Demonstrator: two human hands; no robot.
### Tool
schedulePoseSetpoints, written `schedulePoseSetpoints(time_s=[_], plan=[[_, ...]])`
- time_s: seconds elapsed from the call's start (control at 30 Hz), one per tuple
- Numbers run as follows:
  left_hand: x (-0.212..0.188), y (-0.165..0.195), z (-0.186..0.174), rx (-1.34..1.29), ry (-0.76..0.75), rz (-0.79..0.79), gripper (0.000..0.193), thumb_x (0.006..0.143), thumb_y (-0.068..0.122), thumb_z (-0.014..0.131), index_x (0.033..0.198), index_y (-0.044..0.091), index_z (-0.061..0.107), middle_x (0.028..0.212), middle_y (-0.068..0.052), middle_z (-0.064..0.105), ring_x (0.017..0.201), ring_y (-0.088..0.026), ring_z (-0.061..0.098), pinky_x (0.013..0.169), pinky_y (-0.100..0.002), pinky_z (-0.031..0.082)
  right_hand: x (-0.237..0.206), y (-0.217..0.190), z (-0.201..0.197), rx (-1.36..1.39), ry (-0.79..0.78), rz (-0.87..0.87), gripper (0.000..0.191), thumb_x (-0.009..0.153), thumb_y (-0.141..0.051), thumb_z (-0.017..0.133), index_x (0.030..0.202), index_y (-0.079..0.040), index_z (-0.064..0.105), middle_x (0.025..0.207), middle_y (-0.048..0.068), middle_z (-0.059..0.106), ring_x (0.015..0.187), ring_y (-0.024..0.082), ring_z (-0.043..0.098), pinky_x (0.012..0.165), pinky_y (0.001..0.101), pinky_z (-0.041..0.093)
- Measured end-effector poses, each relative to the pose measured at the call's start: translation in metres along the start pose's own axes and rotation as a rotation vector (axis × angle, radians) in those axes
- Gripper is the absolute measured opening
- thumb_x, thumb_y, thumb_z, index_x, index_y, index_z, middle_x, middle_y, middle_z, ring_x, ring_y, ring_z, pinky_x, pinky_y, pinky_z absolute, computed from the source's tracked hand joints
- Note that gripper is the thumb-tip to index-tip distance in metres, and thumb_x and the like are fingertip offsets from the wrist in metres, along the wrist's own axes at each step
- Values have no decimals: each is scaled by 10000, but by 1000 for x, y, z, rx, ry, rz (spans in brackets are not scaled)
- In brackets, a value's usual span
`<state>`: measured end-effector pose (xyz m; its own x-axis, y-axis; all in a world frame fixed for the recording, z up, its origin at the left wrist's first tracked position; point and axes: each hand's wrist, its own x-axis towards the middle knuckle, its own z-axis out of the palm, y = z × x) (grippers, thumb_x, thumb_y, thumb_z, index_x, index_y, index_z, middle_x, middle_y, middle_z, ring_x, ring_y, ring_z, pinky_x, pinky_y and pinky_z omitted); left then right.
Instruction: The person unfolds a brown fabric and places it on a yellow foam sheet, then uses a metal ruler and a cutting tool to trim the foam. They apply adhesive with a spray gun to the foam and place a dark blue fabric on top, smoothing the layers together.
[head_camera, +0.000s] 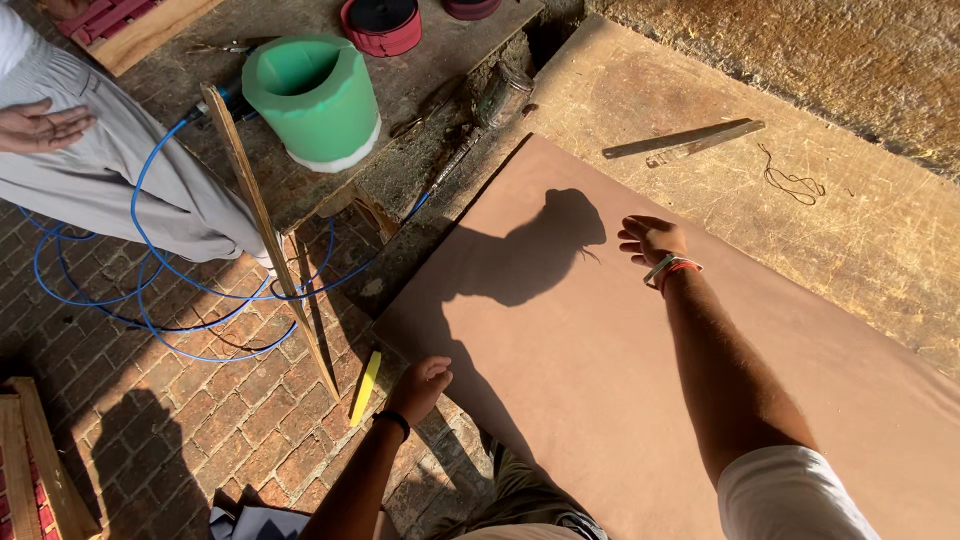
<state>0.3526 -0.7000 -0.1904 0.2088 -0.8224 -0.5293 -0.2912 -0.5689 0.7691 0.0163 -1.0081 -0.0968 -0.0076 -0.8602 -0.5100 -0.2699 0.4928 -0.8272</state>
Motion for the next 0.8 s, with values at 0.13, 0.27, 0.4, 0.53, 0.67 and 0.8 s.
schedulePoseSetpoints(time_s=[0.13,0.27,0.4,0.53,0.67,0.8], plan=[[44,19,-9,224,123,130,488,902,226,676,1347,39,608,1413,-163,621,1342,-309,566,1119,-425,451,-11,42,60,123,-168,66,378,981,-267,641,1321,-109,689,1172,87,774,991,209,748,816,342,573],[81,38,-28,443,175,123,639,878,187,705,1451,38,466,1456,-205,519,1355,-370,482,1103,-476,422,-53,109,84,204,-175,170,343,965,-212,660,1276,-79,720,1073,95,780,846,177,719,728,321,568],[110,55,-60,676,90,15,680,894,169,694,1517,174,422,1473,-173,499,1317,-389,503,1056,-511,460,-101,158,79,174,-9,302,307,964,-215,673,1237,-85,728,1045,78,786,824,144,723,727,301,599],[137,68,-79,724,124,6,602,875,210,754,1444,215,559,1333,-190,618,1168,-396,624,935,-514,548,-131,179,71,281,185,332,266,972,-186,647,1181,-57,749,984,74,776,791,149,709,690,291,586],[150,71,-86,727,149,93,246,846,281,787,1066,171,799,1094,-126,754,1001,-359,712,849,-473,593,-153,195,89,389,308,330,237,974,-172,647,1147,-39,739,944,67,760,748,150,680,642,297,542],[153,73,-89,620,55,262,228,791,287,811,961,135,811,967,-127,774,904,-336,735,797,-439,595,-181,210,131,505,319,373,236,973,-196,652,1136,-42,725,923,61,753,737,145,673,630,292,544]])
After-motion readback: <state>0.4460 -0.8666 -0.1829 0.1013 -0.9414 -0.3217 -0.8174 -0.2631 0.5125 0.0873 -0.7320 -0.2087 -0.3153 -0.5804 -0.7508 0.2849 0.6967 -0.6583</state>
